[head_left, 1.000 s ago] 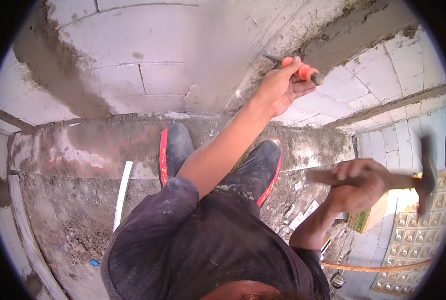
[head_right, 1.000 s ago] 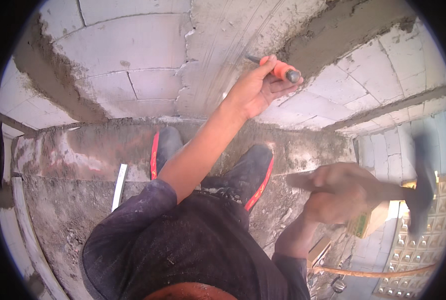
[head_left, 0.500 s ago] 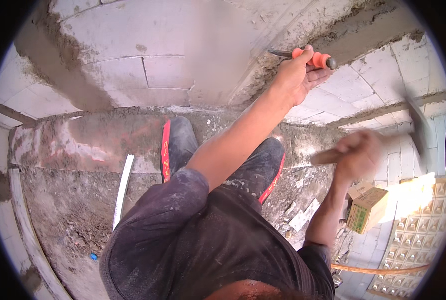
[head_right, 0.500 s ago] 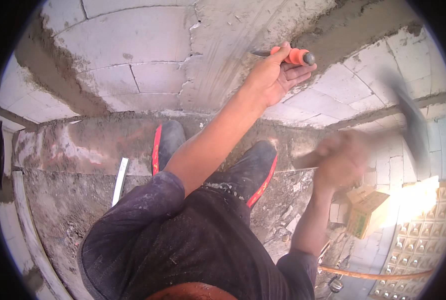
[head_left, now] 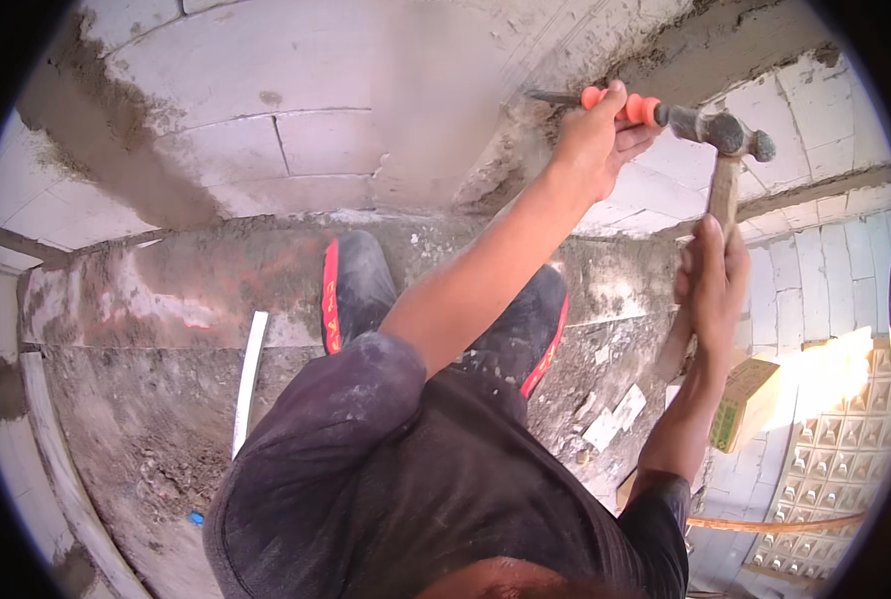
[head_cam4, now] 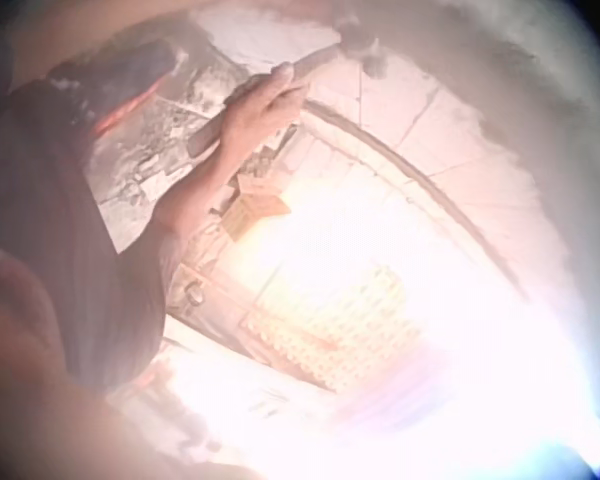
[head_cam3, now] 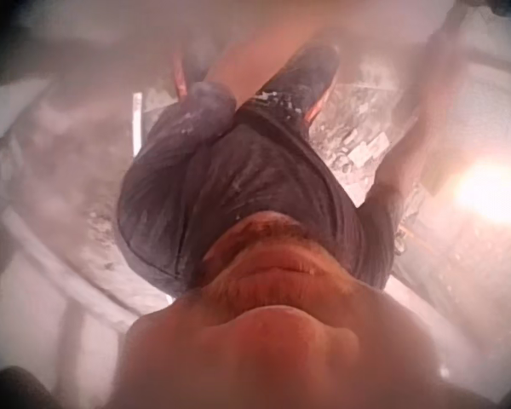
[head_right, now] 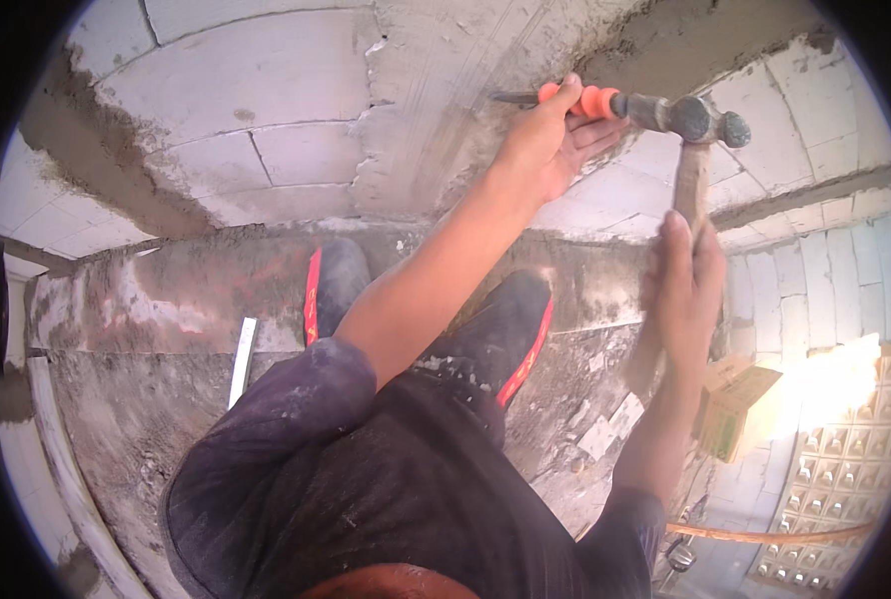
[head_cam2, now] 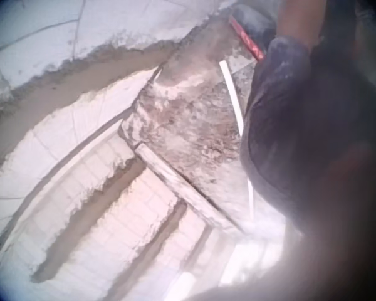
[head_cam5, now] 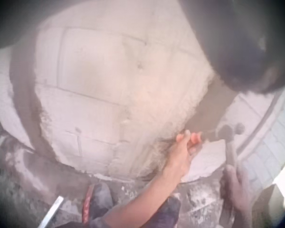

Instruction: The person chips away dried concrete from a wall using a hammer and a chisel.

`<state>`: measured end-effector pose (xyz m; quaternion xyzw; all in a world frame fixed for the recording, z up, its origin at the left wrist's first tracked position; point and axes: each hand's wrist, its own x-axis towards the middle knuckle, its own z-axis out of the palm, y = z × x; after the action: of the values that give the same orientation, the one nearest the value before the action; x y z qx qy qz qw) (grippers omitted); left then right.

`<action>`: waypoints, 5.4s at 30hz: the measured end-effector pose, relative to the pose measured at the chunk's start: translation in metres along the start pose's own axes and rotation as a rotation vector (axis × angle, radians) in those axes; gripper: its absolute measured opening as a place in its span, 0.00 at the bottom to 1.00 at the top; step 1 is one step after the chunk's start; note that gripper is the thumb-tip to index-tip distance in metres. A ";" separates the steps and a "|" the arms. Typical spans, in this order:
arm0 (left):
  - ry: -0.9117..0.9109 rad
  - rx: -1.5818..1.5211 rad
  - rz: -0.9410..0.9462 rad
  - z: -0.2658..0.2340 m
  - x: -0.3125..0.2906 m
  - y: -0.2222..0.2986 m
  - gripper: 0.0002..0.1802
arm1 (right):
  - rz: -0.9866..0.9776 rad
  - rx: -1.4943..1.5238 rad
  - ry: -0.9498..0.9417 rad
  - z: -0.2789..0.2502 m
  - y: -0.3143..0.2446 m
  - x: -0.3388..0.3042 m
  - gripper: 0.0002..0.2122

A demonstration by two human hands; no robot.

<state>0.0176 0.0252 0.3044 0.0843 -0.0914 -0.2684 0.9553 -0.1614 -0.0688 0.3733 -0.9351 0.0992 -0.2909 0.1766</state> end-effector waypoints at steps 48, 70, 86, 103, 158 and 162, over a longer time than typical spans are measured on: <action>0.082 -0.011 -0.023 0.005 0.000 0.007 0.20 | 0.393 0.667 0.105 -0.028 -0.027 0.021 0.11; 0.091 0.012 -0.067 -0.003 0.005 0.002 0.19 | 0.360 0.611 0.069 -0.025 -0.014 0.016 0.14; 0.111 -0.021 -0.105 0.005 -0.002 0.008 0.18 | 0.050 0.527 0.294 0.016 -0.006 0.020 0.11; 0.591 1.104 -0.686 -0.238 -0.230 -0.019 0.19 | 0.924 0.976 -0.109 0.118 0.085 -0.197 0.11; -0.277 2.095 0.824 -0.074 0.045 -0.051 0.14 | 0.729 1.057 -0.030 0.053 0.086 -0.079 0.14; -0.232 2.068 0.934 -0.079 0.044 -0.052 0.13 | 0.579 0.970 0.074 0.033 0.080 -0.055 0.17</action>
<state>0.0463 -0.0333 0.2226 0.7634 -0.3790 0.3110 0.4205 -0.1936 -0.1178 0.2891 -0.6708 0.2127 -0.2755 0.6549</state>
